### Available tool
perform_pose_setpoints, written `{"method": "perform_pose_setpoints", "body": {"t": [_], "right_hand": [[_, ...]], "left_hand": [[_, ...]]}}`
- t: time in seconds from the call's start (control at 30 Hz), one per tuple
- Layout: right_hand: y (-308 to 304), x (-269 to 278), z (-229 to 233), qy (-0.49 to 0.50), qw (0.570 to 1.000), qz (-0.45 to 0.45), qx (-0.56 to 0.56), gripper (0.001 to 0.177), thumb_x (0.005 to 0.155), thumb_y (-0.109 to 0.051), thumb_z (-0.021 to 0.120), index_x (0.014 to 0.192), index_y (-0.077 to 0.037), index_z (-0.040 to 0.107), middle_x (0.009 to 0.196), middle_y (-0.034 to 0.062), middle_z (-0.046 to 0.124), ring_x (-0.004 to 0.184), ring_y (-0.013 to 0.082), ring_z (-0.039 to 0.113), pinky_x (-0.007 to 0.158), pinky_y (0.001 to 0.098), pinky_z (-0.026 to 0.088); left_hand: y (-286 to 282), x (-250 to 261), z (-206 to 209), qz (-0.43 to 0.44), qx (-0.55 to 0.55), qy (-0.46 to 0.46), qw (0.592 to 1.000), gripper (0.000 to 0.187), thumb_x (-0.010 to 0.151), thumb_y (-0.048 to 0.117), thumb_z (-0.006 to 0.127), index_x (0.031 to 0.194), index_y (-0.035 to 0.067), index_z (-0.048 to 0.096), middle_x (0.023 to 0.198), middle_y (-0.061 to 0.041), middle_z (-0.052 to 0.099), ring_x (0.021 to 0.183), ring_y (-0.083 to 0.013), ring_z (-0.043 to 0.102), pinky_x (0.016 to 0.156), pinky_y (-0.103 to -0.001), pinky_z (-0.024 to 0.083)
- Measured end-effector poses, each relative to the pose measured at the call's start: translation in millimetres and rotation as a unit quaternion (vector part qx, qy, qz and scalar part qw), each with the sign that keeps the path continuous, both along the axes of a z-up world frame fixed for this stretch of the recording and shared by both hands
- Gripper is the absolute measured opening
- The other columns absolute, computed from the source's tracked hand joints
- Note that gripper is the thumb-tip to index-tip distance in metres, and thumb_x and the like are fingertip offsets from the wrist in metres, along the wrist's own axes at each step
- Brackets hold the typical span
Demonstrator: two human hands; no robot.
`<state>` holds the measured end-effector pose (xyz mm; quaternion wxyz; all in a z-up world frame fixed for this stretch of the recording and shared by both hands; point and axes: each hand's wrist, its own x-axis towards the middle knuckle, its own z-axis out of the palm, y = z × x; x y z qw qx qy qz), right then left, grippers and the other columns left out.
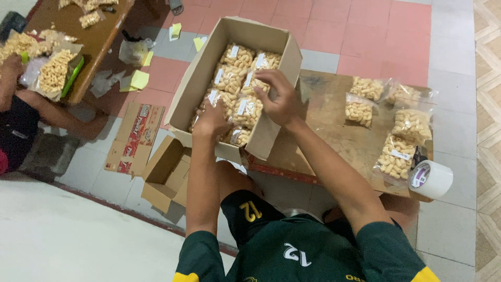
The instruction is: Packing small plastic bags of snacks into a cardboard box for shipping.
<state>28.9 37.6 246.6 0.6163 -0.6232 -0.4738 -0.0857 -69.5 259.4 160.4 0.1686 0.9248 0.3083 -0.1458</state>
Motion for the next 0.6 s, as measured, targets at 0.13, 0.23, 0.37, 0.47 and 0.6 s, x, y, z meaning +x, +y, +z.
{"method": "perform_pose_setpoints", "body": {"t": [0.13, 0.23, 0.37, 0.47, 0.6], "right_hand": [[-43.0, 17.1, -46.6, 0.032, 0.993, -0.089, 0.066, 0.018, 0.101, -0.024, 0.063, 0.113, -0.012, 0.061, 0.105, 0.0032, 0.057, 0.102, 0.0185, 0.061, 0.091, 0.0337, 0.055], [-85.7, 33.0, -79.1, 0.050, 0.988, -0.145, 0.020, 0.018, 0.103, -0.021, 0.062, 0.115, -0.008, 0.060, 0.103, 0.0072, 0.057, 0.099, 0.0245, 0.061, 0.086, 0.0397, 0.055], [-135.0, 46.9, -129.0, 0.123, 0.962, -0.243, -0.025, 0.019, 0.101, -0.019, 0.064, 0.115, -0.006, 0.061, 0.104, 0.0112, 0.058, 0.097, 0.0287, 0.062, 0.082, 0.0436, 0.054], [-162.6, 56.2, -165.2, 0.146, 0.945, -0.291, -0.031, 0.017, 0.101, -0.014, 0.064, 0.114, -0.004, 0.061, 0.104, 0.0132, 0.060, 0.094, 0.0323, 0.063, 0.078, 0.0458, 0.054], [-182.1, 53.2, -178.0, 0.206, 0.926, -0.315, -0.037, 0.017, 0.102, -0.014, 0.061, 0.116, -0.005, 0.061, 0.105, 0.0137, 0.059, 0.096, 0.0301, 0.064, 0.081, 0.0445, 0.052]], "left_hand": [[-23.8, -8.8, 35.0, 0.008, 0.034, -0.024, 0.999, 0.091, 0.080, 0.045, 0.070, 0.153, 0.010, 0.028, 0.160, -0.026, 0.013, 0.133, -0.0598, 0.033, 0.097, -0.069, 0.044], [-82.1, -12.2, 111.5, -0.029, 0.114, -0.054, 0.992, 0.077, 0.088, 0.031, 0.067, 0.149, -0.002, 0.033, 0.156, -0.032, 0.023, 0.138, -0.0585, 0.027, 0.102, -0.073, 0.034], [-152.7, -3.1, 163.1, -0.128, 0.114, -0.216, 0.961, 0.060, 0.091, 0.020, 0.069, 0.140, -0.007, 0.047, 0.140, -0.032, 0.048, 0.133, -0.0488, 0.042, 0.107, -0.060, 0.036], [-186.1, 17.8, 141.6, -0.240, 0.082, -0.308, 0.917, 0.055, 0.093, 0.021, 0.067, 0.138, -0.003, 0.048, 0.128, -0.028, 0.056, 0.124, -0.0448, 0.053, 0.103, -0.055, 0.041], [-236.6, 49.7, 96.4, -0.362, -0.004, -0.324, 0.874, 0.052, 0.090, 0.027, 0.070, 0.135, 0.008, 0.053, 0.119, -0.020, 0.064, 0.116, -0.0394, 0.061, 0.098, -0.051, 0.047]]}}
